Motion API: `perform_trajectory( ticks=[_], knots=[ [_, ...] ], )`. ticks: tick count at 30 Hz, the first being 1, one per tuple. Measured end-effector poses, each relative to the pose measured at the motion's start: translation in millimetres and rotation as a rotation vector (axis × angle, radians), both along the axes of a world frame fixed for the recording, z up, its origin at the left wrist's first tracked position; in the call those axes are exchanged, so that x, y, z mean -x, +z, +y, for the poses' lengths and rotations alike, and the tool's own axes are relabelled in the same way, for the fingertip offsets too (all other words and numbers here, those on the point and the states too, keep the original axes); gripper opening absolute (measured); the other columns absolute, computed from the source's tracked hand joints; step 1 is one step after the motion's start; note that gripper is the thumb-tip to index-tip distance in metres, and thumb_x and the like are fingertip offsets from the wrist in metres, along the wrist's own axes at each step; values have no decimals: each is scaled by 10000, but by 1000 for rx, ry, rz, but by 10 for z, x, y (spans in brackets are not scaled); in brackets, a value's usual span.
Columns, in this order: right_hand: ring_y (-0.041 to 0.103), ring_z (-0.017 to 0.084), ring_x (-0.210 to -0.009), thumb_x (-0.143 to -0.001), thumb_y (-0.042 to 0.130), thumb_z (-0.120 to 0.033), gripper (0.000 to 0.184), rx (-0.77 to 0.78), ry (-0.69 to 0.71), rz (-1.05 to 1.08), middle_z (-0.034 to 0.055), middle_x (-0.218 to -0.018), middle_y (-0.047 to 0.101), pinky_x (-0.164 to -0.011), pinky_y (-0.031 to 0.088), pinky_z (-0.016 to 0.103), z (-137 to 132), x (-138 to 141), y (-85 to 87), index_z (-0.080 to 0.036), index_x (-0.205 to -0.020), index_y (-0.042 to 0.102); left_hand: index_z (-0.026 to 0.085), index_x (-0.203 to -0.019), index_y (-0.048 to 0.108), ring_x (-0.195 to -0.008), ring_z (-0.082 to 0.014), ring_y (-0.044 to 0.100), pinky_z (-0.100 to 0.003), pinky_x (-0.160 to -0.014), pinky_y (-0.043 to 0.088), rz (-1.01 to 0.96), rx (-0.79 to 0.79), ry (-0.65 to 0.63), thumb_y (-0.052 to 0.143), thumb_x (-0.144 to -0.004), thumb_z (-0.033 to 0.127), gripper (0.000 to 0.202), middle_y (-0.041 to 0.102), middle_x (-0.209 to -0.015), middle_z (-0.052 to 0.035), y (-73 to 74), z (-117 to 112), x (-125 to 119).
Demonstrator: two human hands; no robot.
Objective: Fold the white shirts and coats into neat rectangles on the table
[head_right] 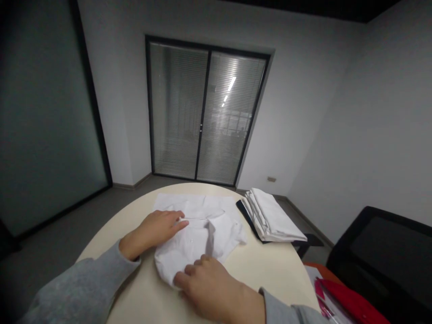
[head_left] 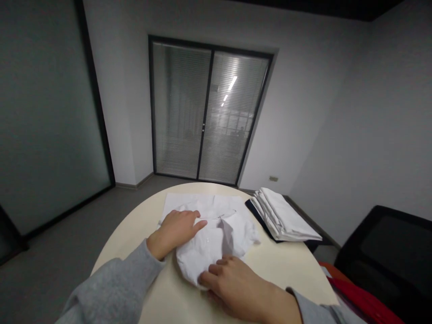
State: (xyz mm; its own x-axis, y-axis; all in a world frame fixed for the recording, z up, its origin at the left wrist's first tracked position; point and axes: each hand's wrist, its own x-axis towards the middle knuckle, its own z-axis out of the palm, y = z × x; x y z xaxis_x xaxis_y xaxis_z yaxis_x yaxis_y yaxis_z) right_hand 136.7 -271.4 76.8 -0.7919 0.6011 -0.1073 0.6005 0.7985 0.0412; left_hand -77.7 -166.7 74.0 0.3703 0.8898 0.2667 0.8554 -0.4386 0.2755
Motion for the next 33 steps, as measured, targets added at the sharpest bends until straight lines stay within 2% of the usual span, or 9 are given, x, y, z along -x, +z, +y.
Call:
perform_trajectory(
  ticks=[3,6,10,14,19,22,27,30,33],
  knots=[
    [716,221,-885,-952,669,-332,203,190,-15,73,47,-1005,762,-783,472,309,-314,-73,-64,-243,-1134,655,297,-1266,704,-1236,-416,613,-604,-1099,360,135,18,60,618,-893,553,461,660,-1404,-131,-310,-203,33],
    [696,214,-962,-977,630,-332,272,252,10,211,71,-1071,746,-844,489,307,-437,-136,-6,-235,-1230,658,271,-1493,519,-1226,-410,621,-556,-1005,459,163,64,140,643,-848,373,665,535,-1525,-176,-454,-294,98],
    [629,231,-1138,-1027,534,-337,303,82,-47,433,106,-1187,710,-1044,447,381,-181,-280,58,-206,-1276,647,220,-1497,480,-1073,-344,712,-468,-892,531,101,86,198,462,-904,176,595,704,-1282,-162,-395,-361,191],
    [601,278,-1247,-1048,492,-399,349,-83,-301,325,119,-1248,715,-1193,243,575,268,-499,-96,-229,-1310,649,231,-1432,537,-1189,-307,668,-435,-1004,507,-17,-13,120,451,-899,189,541,672,-1378,-102,-243,-514,290],
    [712,249,-939,-1039,462,-472,405,-12,-606,268,83,-978,772,-891,461,368,322,-709,-351,-251,-1325,645,223,-1321,636,-1193,-280,646,-422,-1096,455,-115,-94,-119,474,-881,209,470,706,-1301,-83,-244,-1035,440],
    [705,247,-872,-1001,500,-553,510,6,-714,352,76,-943,756,-760,448,317,160,-755,-475,-242,-1398,581,228,-1283,661,-1090,-283,668,-429,-1025,504,-143,-98,-195,486,-868,207,450,735,-1178,-87,-385,-1387,544],
    [685,237,-827,-974,509,-604,777,118,-796,508,29,-895,706,-741,445,314,94,-646,-648,-269,-1635,275,241,-1275,638,-1023,-274,676,-405,-957,550,-244,-66,-175,496,-819,176,483,723,-1105,-85,-674,-1702,571],
    [660,228,-835,-910,614,-469,852,82,-864,541,26,-955,692,-715,420,297,209,-553,-719,-287,-1647,230,266,-1257,638,-1031,-274,678,-399,-968,556,-281,0,-180,505,-754,154,533,723,-1112,-75,-762,-1758,504],
    [631,207,-809,-813,591,-239,791,81,-848,611,10,-893,667,-703,407,284,262,-575,-708,-231,-1577,383,286,-1203,665,-1028,-273,674,-397,-979,556,-295,43,-212,513,-720,147,525,725,-1082,-67,-802,-1800,543]
  ],
)
